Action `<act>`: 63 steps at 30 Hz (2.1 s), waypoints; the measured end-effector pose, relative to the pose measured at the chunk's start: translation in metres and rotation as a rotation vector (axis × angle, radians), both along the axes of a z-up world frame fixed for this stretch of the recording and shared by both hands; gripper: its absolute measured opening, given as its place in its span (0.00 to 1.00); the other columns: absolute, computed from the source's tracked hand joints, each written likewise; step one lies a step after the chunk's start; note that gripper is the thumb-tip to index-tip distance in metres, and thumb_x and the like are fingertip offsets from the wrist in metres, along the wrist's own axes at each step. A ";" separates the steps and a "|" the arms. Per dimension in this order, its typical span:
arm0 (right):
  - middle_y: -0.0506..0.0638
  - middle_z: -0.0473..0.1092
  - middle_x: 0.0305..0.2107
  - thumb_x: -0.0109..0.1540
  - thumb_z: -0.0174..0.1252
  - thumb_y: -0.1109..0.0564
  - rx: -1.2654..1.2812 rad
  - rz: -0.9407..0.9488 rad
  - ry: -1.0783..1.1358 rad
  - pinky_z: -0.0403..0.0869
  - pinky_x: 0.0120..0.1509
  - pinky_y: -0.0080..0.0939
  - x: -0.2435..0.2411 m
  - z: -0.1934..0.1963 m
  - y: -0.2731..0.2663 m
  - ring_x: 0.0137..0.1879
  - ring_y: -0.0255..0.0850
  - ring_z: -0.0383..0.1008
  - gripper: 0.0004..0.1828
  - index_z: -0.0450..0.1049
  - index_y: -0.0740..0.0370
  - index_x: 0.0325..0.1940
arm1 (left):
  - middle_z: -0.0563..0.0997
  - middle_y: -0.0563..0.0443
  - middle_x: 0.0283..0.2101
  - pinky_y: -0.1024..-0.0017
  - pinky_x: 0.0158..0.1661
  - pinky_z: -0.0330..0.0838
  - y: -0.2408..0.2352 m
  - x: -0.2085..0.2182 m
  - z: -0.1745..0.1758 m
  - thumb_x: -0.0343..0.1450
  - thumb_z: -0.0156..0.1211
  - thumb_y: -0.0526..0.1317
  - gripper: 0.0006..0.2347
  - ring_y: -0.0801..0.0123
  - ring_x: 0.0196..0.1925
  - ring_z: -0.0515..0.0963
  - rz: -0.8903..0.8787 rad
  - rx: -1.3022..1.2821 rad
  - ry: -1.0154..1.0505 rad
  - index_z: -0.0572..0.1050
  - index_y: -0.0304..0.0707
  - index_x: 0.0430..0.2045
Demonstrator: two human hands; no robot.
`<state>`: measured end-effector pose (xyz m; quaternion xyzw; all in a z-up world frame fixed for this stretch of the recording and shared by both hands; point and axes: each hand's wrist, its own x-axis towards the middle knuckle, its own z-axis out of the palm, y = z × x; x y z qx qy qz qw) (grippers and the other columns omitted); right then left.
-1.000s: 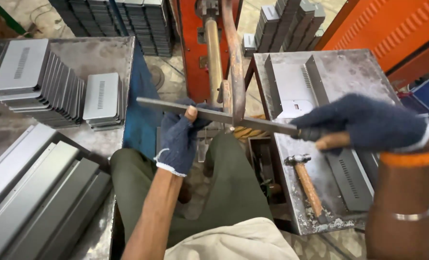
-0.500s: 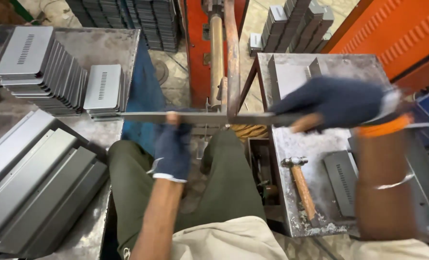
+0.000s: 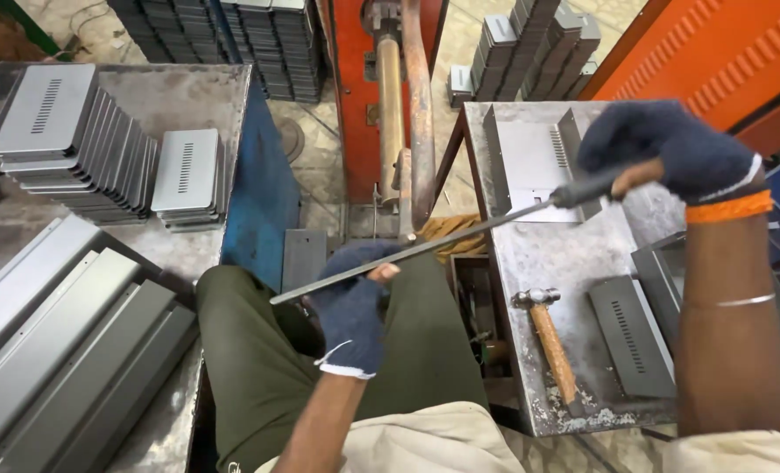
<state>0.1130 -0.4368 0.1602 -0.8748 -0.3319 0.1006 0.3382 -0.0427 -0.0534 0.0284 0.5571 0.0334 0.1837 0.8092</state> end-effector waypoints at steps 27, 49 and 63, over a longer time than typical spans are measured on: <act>0.61 0.67 0.16 0.56 0.65 0.70 0.673 -0.358 -0.051 0.69 0.13 0.33 -0.118 -0.014 0.094 0.12 0.40 0.66 0.07 0.71 0.70 0.27 | 0.82 0.44 0.34 0.64 0.38 0.80 0.056 0.059 -0.019 0.67 0.72 0.33 0.12 0.65 0.32 0.78 0.186 -0.226 0.235 0.79 0.33 0.42; 0.63 0.68 0.09 0.59 0.64 0.61 0.633 -0.875 0.400 0.73 0.20 0.42 -0.196 -0.189 0.103 0.13 0.47 0.71 0.21 0.77 0.69 0.56 | 0.83 0.43 0.32 0.67 0.39 0.83 0.050 0.117 0.023 0.73 0.67 0.40 0.07 0.64 0.32 0.83 -0.205 0.204 0.194 0.82 0.37 0.39; 0.51 0.75 0.49 0.59 0.53 0.55 -0.273 -1.210 0.066 0.73 0.66 0.52 -0.020 -0.297 0.038 0.60 0.52 0.76 0.29 0.72 0.44 0.67 | 0.83 0.36 0.29 0.68 0.33 0.79 0.055 0.085 -0.074 0.73 0.67 0.41 0.08 0.59 0.26 0.83 -0.152 0.187 0.563 0.82 0.35 0.35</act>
